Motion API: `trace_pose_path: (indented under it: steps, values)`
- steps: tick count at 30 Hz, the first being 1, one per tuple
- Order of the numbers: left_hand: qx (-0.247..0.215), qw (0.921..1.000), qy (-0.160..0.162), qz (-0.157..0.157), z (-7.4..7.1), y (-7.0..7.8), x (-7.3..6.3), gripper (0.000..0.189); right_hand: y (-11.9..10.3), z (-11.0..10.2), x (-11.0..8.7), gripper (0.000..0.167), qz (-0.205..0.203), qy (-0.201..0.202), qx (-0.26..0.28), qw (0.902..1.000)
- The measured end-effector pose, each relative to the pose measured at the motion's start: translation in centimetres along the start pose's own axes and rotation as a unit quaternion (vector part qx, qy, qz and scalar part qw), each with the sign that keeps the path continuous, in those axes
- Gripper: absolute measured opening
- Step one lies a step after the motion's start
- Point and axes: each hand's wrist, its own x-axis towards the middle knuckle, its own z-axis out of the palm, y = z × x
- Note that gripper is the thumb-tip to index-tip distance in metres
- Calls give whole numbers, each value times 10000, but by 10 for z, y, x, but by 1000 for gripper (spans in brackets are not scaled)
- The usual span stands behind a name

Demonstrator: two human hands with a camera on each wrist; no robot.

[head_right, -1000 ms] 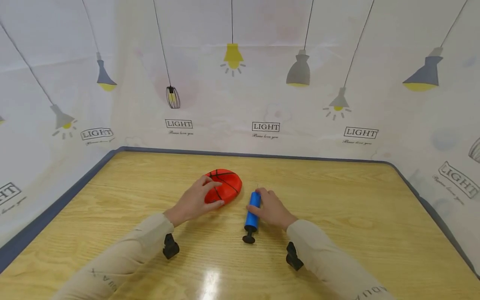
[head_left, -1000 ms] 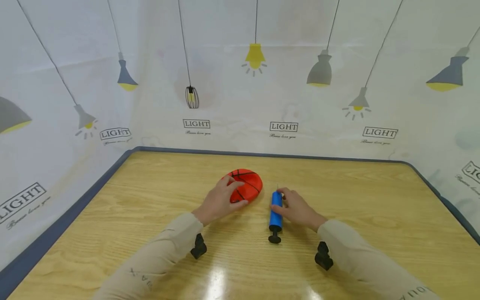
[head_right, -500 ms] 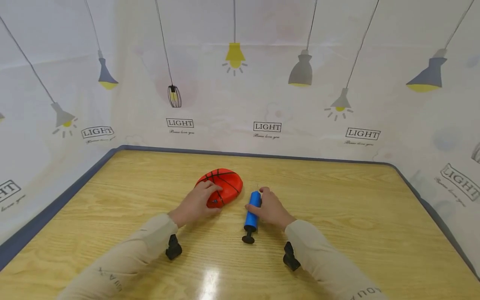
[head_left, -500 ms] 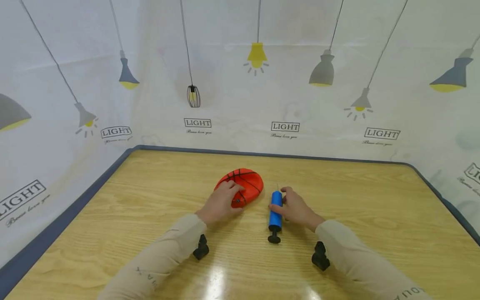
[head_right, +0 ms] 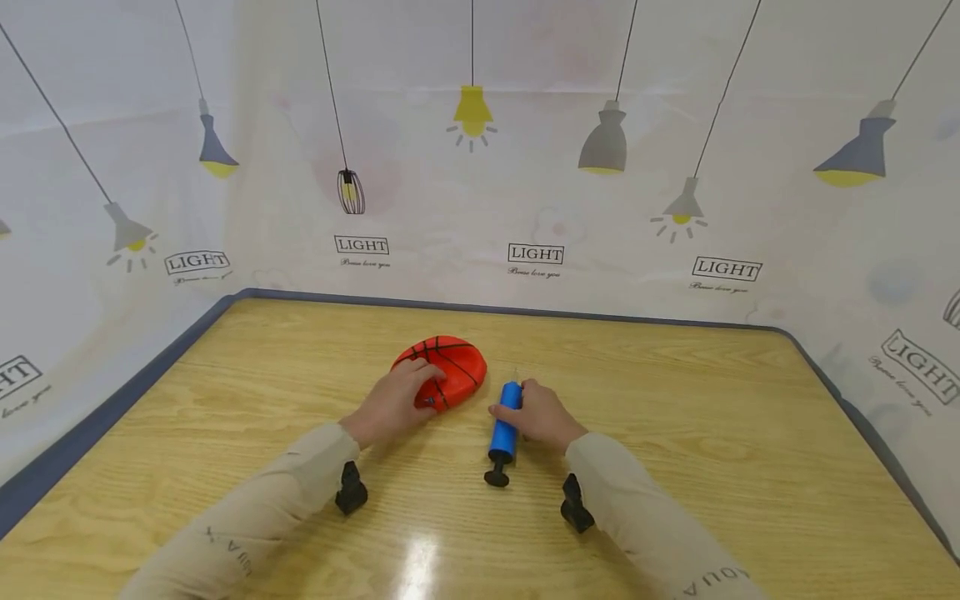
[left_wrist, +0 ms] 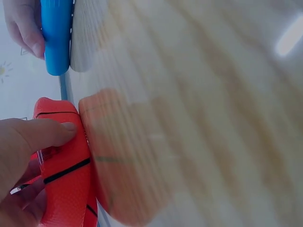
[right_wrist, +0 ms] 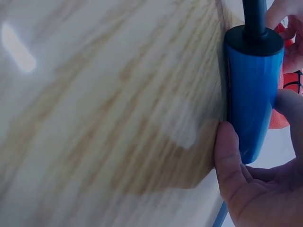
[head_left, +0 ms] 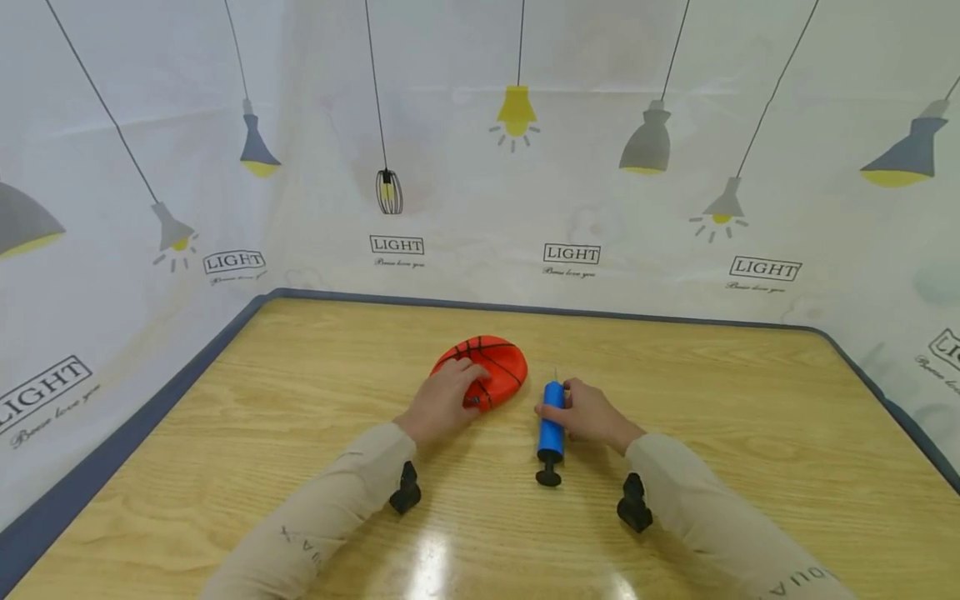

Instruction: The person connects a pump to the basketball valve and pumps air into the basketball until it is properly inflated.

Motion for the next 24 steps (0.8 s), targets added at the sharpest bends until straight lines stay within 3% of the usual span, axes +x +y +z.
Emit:
trace_pose_path:
  steps: [10,16,24]
  values:
    - [-424,9988,10,-245,0,-2,0,31,2,2,4,65,144,-64,-17,9999]
    - [-568,9977,65,-363,-1,-5,0,32,2,-1,3,68,-19,-138,70,9999]
    - [-1129,9917,146,-594,-7,-10,4,32,4,-3,2,64,35,-108,206,9997]
